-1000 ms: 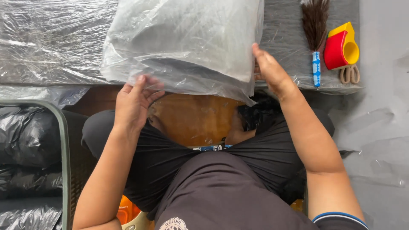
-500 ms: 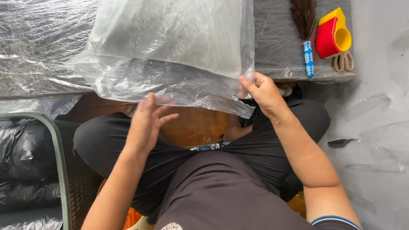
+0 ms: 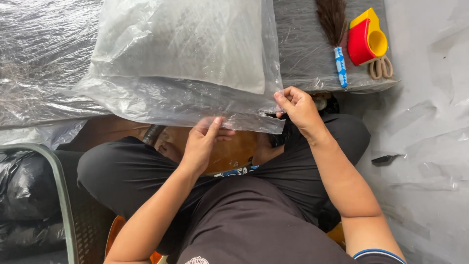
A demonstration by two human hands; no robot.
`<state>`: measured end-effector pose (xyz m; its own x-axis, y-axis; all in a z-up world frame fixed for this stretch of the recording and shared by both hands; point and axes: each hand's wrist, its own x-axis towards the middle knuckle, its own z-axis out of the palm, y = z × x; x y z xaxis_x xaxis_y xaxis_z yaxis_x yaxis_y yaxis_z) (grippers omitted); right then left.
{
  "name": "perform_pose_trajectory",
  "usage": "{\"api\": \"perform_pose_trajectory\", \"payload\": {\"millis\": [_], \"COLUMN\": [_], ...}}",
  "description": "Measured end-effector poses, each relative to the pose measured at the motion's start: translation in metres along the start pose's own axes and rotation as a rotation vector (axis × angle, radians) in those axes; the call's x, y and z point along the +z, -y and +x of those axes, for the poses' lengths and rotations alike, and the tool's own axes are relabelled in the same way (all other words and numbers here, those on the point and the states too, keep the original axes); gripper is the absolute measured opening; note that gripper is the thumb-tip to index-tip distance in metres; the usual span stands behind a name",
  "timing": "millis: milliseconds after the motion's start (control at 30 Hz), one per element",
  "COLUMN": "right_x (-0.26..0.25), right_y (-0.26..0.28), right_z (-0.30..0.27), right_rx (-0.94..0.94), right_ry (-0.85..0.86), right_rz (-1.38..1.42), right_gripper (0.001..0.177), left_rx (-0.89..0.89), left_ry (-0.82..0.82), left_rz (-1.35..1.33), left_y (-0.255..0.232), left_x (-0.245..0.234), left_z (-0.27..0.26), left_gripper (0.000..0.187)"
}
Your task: Compressing a pillow inside a plastic bag using a vacuum cleaner nozzle to remove air.
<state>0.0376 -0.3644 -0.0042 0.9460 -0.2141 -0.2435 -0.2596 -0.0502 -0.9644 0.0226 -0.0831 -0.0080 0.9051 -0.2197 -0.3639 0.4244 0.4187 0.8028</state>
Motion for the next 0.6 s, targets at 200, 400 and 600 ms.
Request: {"api": "perform_pose_trajectory", "payload": {"millis": [200,400,600], "right_x": [0.006,0.006,0.016], "right_y": [0.010,0.016,0.027], "right_z": [-0.006,-0.016,-0.024], "right_rx": [-0.095,-0.126,-0.164], "right_ry": [0.050,0.170,0.203], "right_rz": [-0.002,-0.243,-0.253], "right_gripper": [0.020,0.026,0.026], "left_rx": [0.039,0.059,0.057], "left_ry": [0.045,0.107,0.180], "left_rz": [0.074,0.120,0.132], "left_y": [0.003,0.009,-0.007], "left_x": [-0.005,-0.005,0.004], "left_z": [0.002,0.003,-0.002], "left_gripper": [0.029,0.027,0.042]}}
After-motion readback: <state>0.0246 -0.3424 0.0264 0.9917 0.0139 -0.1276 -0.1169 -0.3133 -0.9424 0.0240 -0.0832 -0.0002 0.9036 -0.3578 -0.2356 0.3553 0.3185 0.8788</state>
